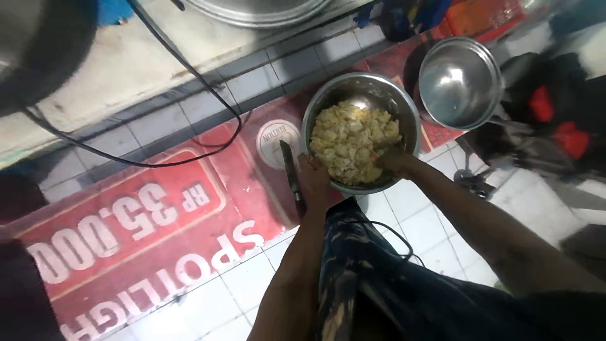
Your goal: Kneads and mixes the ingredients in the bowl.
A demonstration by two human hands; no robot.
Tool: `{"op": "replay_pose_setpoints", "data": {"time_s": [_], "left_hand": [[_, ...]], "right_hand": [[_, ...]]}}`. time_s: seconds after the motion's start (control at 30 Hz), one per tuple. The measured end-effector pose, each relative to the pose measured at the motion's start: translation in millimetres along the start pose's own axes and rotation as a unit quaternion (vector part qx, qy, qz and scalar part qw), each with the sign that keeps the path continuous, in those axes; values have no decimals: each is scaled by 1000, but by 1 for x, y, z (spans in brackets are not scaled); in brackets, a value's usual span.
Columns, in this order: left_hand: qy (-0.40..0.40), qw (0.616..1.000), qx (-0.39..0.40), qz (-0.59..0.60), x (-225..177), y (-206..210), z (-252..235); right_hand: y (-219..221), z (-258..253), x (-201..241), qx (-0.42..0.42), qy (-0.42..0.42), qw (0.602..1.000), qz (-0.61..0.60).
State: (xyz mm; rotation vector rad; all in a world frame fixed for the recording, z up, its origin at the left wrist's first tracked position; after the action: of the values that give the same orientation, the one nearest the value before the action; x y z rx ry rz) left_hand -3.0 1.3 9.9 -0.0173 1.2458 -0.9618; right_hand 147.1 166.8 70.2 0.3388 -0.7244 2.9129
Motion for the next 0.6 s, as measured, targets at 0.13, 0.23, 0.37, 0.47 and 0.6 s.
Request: {"op": "replay_pose_setpoints", "data": {"time_s": [0.13, 0.23, 0.37, 0.47, 0.6], "left_hand": [[-33, 998, 23, 39, -10, 4, 55], [-78, 991, -2, 112, -12, 2, 45], [41, 997, -21, 61, -15, -10, -41], [57, 998, 22, -14, -34, -11, -83], [91, 995, 11, -28, -26, -7, -89]], "right_hand": [[-16, 33, 27, -52, -43, 967, 244], [-20, 66, 51, -64, 23, 957, 280], [-35, 69, 28, -120, 59, 972, 191], [-37, 46, 21, -143, 85, 976, 144], [-39, -34, 16, -152, -16, 982, 108]]}}
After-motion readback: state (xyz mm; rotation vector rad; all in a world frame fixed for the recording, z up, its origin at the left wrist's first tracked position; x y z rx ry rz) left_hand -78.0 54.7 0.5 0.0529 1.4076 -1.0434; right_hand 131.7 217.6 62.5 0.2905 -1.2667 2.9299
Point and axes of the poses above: each hand's wrist, its own z-axis away from the middle knuckle, its own y-axis out of the palm, x = y × z, the point moved 1 cm from there along -z, towards the middle knuckle, and after that the axes turned 6 degrees about z, right-handed, at the moved point
